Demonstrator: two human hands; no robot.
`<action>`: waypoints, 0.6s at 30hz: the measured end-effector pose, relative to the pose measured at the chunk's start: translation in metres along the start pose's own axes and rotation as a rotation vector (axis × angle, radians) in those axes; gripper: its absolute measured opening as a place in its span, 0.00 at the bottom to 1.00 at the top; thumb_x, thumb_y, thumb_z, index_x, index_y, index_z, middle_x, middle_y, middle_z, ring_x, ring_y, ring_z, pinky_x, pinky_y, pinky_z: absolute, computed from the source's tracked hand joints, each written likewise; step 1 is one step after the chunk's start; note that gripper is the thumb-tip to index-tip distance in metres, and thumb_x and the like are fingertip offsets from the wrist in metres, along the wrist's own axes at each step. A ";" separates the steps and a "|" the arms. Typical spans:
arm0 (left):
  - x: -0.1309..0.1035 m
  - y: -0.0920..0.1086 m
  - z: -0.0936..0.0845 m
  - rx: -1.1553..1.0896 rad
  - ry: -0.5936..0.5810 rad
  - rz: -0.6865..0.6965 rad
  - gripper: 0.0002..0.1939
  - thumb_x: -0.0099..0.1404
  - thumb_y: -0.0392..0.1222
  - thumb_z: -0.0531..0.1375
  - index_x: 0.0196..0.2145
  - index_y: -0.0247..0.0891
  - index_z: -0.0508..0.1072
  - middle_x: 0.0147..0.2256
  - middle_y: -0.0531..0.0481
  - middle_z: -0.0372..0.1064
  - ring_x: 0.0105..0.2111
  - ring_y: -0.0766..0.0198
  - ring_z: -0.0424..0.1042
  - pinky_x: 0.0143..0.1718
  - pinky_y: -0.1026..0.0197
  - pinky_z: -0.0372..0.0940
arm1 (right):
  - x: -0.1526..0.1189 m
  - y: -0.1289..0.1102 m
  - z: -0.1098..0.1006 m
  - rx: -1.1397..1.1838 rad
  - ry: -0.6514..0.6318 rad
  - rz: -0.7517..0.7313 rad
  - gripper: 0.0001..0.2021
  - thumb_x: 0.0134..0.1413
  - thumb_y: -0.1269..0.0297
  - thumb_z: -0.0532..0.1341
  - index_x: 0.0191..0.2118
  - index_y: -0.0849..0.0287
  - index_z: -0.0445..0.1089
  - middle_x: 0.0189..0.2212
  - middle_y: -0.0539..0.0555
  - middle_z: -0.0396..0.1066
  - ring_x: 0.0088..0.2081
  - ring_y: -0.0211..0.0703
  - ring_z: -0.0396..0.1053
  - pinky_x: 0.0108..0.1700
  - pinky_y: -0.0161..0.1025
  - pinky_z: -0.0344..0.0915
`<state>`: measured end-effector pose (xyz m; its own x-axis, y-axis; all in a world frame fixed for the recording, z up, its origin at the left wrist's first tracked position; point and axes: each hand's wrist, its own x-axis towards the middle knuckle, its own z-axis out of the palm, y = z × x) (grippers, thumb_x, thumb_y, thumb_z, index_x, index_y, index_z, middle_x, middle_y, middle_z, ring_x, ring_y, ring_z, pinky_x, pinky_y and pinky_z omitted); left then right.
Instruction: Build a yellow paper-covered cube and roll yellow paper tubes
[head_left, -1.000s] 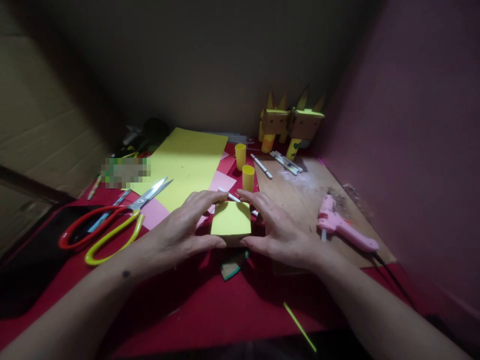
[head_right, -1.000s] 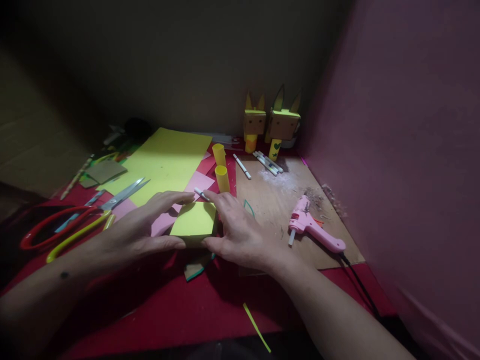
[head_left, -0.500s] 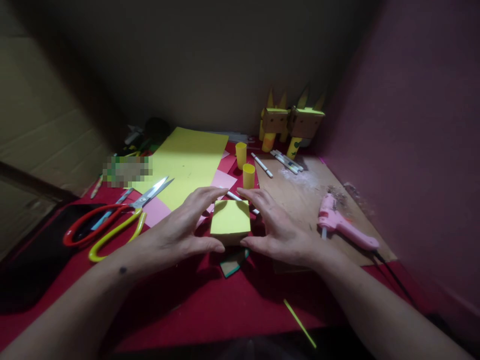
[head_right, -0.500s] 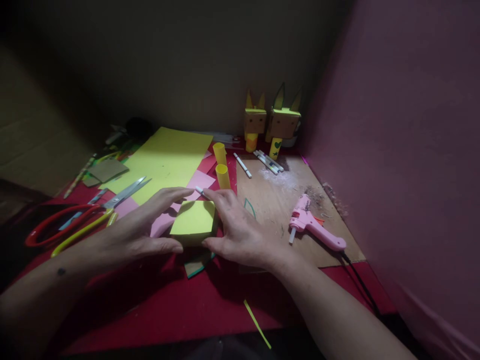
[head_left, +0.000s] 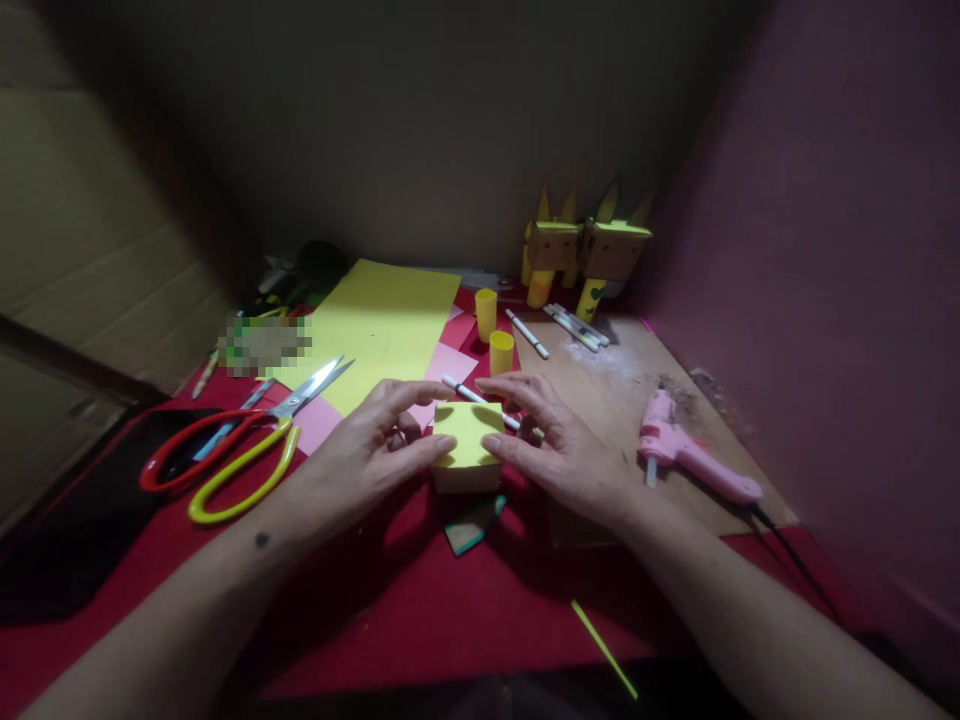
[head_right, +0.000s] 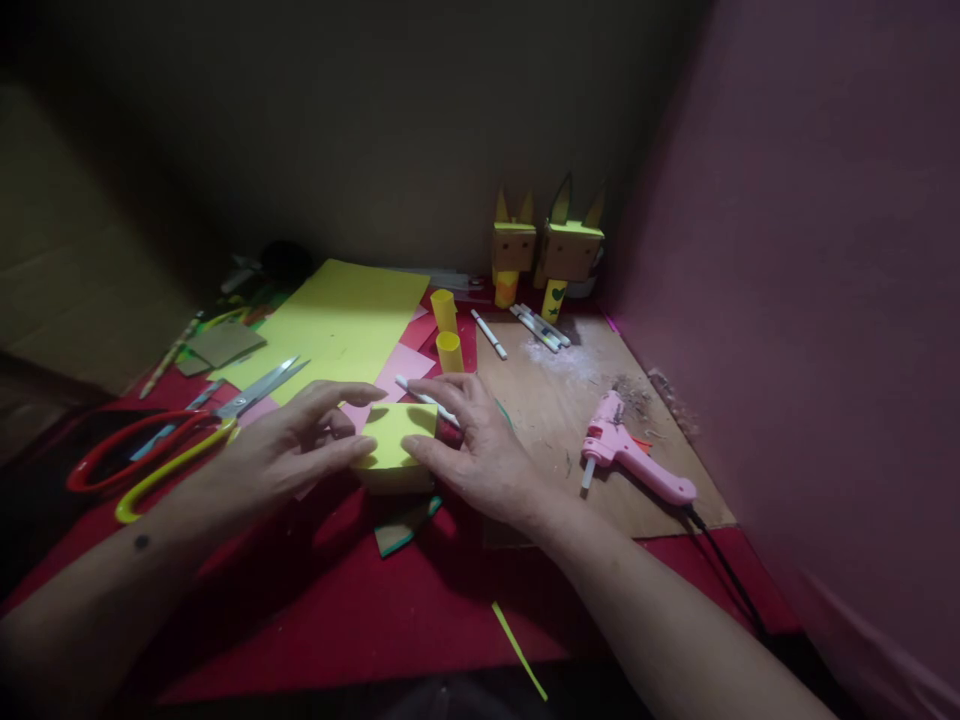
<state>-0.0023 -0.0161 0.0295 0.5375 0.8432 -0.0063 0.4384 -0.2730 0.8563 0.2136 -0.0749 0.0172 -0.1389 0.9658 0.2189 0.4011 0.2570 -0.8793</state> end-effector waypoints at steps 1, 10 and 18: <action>0.000 0.000 0.002 0.022 0.021 0.016 0.24 0.60 0.58 0.63 0.50 0.45 0.72 0.34 0.53 0.63 0.26 0.66 0.64 0.28 0.60 0.62 | 0.000 0.001 0.001 -0.003 0.002 -0.007 0.19 0.58 0.60 0.62 0.55 0.51 0.68 0.54 0.57 0.62 0.57 0.47 0.64 0.57 0.48 0.66; -0.002 0.001 0.000 -0.082 -0.034 -0.247 0.37 0.61 0.63 0.60 0.58 0.36 0.63 0.25 0.54 0.66 0.20 0.64 0.65 0.22 0.61 0.59 | -0.002 0.000 0.000 -0.108 0.033 0.059 0.21 0.59 0.57 0.60 0.57 0.55 0.66 0.55 0.60 0.67 0.56 0.52 0.66 0.57 0.53 0.66; -0.002 -0.002 0.003 -0.025 -0.039 -0.160 0.32 0.63 0.63 0.57 0.55 0.37 0.70 0.23 0.55 0.65 0.20 0.62 0.66 0.20 0.60 0.58 | -0.004 0.004 0.009 -0.126 0.014 0.054 0.23 0.62 0.57 0.55 0.61 0.54 0.65 0.52 0.59 0.67 0.56 0.51 0.66 0.59 0.52 0.63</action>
<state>-0.0023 -0.0186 0.0268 0.4899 0.8565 -0.1627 0.5027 -0.1251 0.8553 0.2074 -0.0780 0.0091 -0.1015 0.9785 0.1798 0.5182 0.2063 -0.8300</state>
